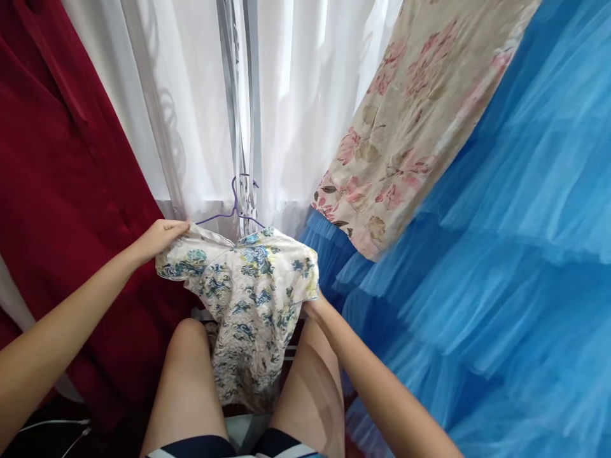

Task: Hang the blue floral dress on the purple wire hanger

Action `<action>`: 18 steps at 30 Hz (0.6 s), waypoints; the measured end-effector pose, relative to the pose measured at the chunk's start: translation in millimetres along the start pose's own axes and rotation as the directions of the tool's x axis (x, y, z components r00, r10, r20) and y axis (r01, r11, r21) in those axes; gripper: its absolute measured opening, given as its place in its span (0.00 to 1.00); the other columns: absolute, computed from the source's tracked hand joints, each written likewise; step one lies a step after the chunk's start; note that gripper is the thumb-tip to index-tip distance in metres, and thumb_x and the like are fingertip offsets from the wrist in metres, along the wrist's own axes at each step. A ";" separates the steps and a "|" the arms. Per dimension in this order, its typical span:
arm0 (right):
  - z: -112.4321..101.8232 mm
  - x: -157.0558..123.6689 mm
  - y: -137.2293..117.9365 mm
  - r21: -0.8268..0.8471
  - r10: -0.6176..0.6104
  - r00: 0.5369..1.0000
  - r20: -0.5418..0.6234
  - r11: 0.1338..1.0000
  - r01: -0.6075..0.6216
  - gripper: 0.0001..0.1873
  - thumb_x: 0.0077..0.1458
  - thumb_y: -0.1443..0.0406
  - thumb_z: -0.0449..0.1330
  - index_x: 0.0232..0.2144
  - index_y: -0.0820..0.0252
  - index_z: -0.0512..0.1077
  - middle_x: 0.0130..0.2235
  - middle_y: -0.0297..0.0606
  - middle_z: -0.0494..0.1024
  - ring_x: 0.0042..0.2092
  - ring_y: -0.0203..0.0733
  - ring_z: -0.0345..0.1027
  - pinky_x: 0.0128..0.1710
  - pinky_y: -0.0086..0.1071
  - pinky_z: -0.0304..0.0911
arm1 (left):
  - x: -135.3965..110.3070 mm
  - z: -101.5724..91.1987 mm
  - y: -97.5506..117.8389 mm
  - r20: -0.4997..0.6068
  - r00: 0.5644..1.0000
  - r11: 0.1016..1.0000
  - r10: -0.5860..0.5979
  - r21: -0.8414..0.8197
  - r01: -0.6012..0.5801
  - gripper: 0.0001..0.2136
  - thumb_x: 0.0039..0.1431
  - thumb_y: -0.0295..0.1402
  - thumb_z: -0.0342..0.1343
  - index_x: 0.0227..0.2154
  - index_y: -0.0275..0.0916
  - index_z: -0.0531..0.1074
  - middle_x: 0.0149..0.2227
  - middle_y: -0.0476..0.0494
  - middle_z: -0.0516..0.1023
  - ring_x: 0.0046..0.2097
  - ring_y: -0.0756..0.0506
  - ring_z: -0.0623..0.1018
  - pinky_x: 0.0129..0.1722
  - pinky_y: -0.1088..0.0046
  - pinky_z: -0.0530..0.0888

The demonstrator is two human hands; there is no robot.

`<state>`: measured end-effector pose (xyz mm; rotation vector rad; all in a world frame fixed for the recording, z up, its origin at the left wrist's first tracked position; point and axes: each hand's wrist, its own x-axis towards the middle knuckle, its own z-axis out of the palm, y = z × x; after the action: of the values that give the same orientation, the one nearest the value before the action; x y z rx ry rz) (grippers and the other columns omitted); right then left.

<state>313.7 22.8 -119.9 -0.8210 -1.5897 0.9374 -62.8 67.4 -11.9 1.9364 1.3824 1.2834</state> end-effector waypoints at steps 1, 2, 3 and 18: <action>-7.2 -0.4 2.6 0.027 0.006 0.999 -0.033 1.000 -0.005 0.31 0.61 0.41 0.46 0.45 0.56 0.74 0.40 0.43 0.81 0.42 0.50 0.76 0.39 0.45 0.72 | -5.1 2.2 -0.5 0.044 0.999 1.000 0.023 0.001 -0.023 0.23 0.52 0.53 0.58 0.30 0.34 0.78 0.29 0.44 0.78 0.32 0.45 0.73 0.30 0.75 0.68; -14.4 0.0 3.8 0.073 0.020 0.997 -0.076 0.997 -0.015 0.34 0.59 0.38 0.44 0.42 0.55 0.75 0.36 0.42 0.81 0.40 0.52 0.77 0.36 0.44 0.72 | -9.3 4.7 -0.7 0.070 0.996 0.999 0.051 0.010 -0.052 0.23 0.52 0.53 0.58 0.32 0.34 0.78 0.31 0.44 0.79 0.34 0.44 0.74 0.32 0.75 0.68; -21.3 1.2 3.6 0.127 0.042 0.991 -0.129 0.992 -0.026 0.36 0.57 0.36 0.44 0.41 0.55 0.76 0.33 0.41 0.81 0.38 0.52 0.77 0.34 0.44 0.72 | -12.6 7.5 -0.4 0.078 0.994 0.997 0.079 0.021 -0.081 0.23 0.52 0.53 0.58 0.34 0.34 0.78 0.33 0.44 0.79 0.35 0.44 0.74 0.33 0.75 0.68; 0.9 27.4 -120.7 -0.054 -0.209 0.971 -0.116 0.978 0.204 0.13 0.61 0.54 0.57 0.38 0.54 0.75 0.33 0.33 0.78 0.33 0.40 0.72 0.32 0.31 0.67 | -10.2 47.1 33.8 -0.221 0.952 0.953 0.213 0.261 -0.153 0.05 0.49 0.29 0.50 0.28 0.38 0.71 0.26 0.47 0.72 0.31 0.45 0.70 0.30 0.73 0.59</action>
<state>302.6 -8.2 -0.6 -0.7118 -1.5589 0.6951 -6.0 51.9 -12.9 2.1698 1.5705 1.5511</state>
